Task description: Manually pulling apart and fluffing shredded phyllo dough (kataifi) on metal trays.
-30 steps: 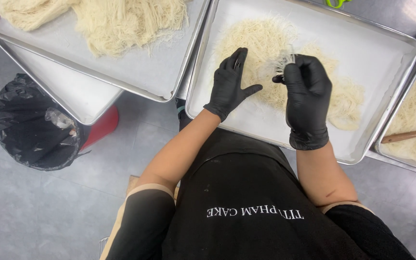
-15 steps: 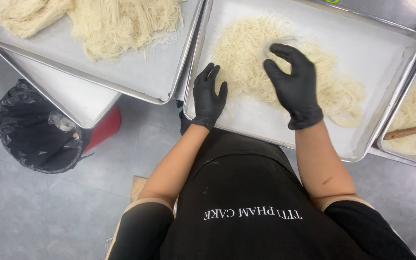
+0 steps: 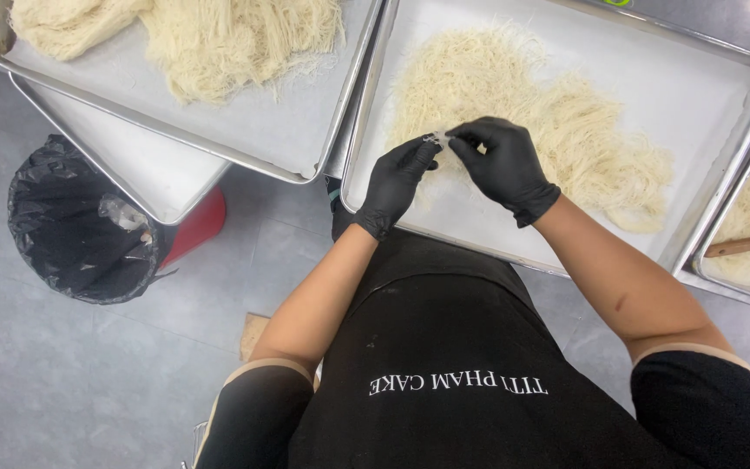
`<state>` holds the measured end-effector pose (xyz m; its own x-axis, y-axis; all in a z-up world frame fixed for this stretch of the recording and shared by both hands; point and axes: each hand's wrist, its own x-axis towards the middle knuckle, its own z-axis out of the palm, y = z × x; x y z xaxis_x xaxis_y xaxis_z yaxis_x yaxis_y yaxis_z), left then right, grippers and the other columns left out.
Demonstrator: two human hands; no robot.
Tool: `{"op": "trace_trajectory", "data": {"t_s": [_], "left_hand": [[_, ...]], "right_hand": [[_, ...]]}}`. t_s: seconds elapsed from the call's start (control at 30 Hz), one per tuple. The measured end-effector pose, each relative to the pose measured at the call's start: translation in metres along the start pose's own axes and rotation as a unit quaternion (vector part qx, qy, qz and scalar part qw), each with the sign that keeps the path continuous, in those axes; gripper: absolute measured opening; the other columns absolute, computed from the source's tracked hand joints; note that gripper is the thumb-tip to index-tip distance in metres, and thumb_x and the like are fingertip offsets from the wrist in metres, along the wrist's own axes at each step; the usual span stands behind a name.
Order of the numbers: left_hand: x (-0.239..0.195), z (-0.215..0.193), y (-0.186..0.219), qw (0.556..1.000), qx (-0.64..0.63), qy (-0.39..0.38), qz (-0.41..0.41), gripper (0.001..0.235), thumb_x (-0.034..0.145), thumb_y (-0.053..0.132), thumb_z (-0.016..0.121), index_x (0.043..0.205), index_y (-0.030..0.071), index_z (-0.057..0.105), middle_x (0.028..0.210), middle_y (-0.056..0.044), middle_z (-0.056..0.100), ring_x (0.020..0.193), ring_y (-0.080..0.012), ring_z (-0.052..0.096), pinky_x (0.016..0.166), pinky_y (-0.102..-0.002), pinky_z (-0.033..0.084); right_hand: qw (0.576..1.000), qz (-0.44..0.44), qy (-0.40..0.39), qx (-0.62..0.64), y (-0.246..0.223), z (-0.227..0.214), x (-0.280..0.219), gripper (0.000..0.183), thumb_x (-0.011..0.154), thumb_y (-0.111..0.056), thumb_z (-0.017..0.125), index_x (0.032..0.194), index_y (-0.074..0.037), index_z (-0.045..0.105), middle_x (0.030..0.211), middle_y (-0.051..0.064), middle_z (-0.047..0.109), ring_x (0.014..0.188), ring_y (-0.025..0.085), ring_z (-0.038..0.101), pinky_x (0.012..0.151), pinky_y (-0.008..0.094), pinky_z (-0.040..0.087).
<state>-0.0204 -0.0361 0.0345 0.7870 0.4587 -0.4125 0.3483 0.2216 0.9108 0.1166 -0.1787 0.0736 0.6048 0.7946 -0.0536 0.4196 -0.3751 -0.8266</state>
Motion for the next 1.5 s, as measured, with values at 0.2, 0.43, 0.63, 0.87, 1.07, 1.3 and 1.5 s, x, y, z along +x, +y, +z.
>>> {"op": "trace_trajectory", "data": {"t_s": [0.2, 0.43, 0.63, 0.87, 1.07, 1.3, 1.5], "left_hand": [[0.02, 0.016, -0.044, 0.998, -0.037, -0.032, -0.036, 0.032, 0.099, 0.03, 0.07, 0.115, 0.003, 0.079, 0.094, -0.005, 0.076, 0.08, -0.0096, 0.066, 0.072, -0.024, 0.052], [0.024, -0.002, -0.037, 0.988, 0.111, 0.093, -0.048, 0.031, 0.093, 0.031, 0.08, 0.104, 0.002, 0.081, 0.085, -0.007, 0.077, 0.071, -0.0097, 0.064, 0.067, -0.024, 0.052], [0.015, -0.012, -0.036, 0.97, 0.175, 0.157, 0.066, 0.032, 0.085, 0.018, 0.082, 0.114, 0.006, 0.076, 0.094, -0.006, 0.077, 0.073, -0.0114, 0.066, 0.07, -0.026, 0.056], [-0.002, -0.018, -0.053, 0.958, 0.224, 0.167, 0.06, 0.031, 0.092, 0.011, 0.073, 0.122, 0.007, 0.071, 0.105, -0.008, 0.074, 0.083, -0.0156, 0.07, 0.078, -0.03, 0.057], [0.009, -0.014, -0.026, 0.898, 0.38, 0.176, 0.137, 0.047, 0.086, 0.021, 0.08, 0.128, 0.006, 0.066, 0.119, -0.015, 0.069, 0.099, -0.0301, 0.067, 0.087, -0.04, 0.054], [0.06, -0.03, -0.072, 0.884, 0.41, 0.104, 0.199, 0.032, 0.092, 0.022, 0.079, 0.121, 0.011, 0.072, 0.111, -0.012, 0.072, 0.1, -0.0293, 0.071, 0.088, -0.039, 0.057], [0.05, -0.038, -0.033, 0.918, 0.323, 0.083, 0.215, 0.03, 0.096, 0.013, 0.069, 0.126, 0.01, 0.072, 0.11, -0.012, 0.073, 0.091, -0.0258, 0.072, 0.084, -0.036, 0.058]], "right_hand": [[0.995, -0.048, -0.007, -0.087, -0.006, 0.002, -0.022, 0.012, 0.093, -0.011, 0.077, 0.087, -0.002, 0.073, 0.079, 0.011, 0.069, 0.074, 0.024, 0.063, 0.074, 0.036, 0.051], [0.992, 0.012, 0.127, 0.024, -0.012, -0.031, -0.021, 0.011, 0.101, -0.012, 0.075, 0.097, -0.003, 0.071, 0.09, 0.008, 0.069, 0.08, 0.019, 0.066, 0.074, 0.031, 0.054], [0.995, 0.045, 0.086, -0.02, 0.018, 0.011, 0.021, 0.015, 0.098, -0.02, 0.074, 0.104, -0.007, 0.079, 0.096, 0.011, 0.077, 0.077, 0.019, 0.073, 0.071, 0.032, 0.057], [0.969, 0.089, 0.004, -0.23, 0.039, 0.083, 0.07, 0.029, 0.087, -0.037, 0.077, 0.084, -0.008, 0.079, 0.076, 0.014, 0.074, 0.072, 0.032, 0.071, 0.07, 0.043, 0.055], [0.995, 0.076, 0.039, -0.059, 0.017, 0.043, 0.047, 0.022, 0.092, -0.027, 0.073, 0.084, -0.006, 0.075, 0.076, 0.011, 0.073, 0.067, 0.025, 0.069, 0.064, 0.037, 0.054], [0.994, 0.049, 0.04, -0.088, 0.012, 0.021, 0.003, 0.024, 0.09, -0.03, 0.082, 0.084, -0.007, 0.077, 0.077, 0.009, 0.074, 0.065, 0.02, 0.069, 0.065, 0.035, 0.055], [0.971, -0.061, -0.051, -0.226, 0.03, 0.09, -0.036, 0.025, 0.075, -0.033, 0.083, 0.082, -0.009, 0.079, 0.078, 0.011, 0.075, 0.077, 0.03, 0.07, 0.074, 0.045, 0.051]]}}
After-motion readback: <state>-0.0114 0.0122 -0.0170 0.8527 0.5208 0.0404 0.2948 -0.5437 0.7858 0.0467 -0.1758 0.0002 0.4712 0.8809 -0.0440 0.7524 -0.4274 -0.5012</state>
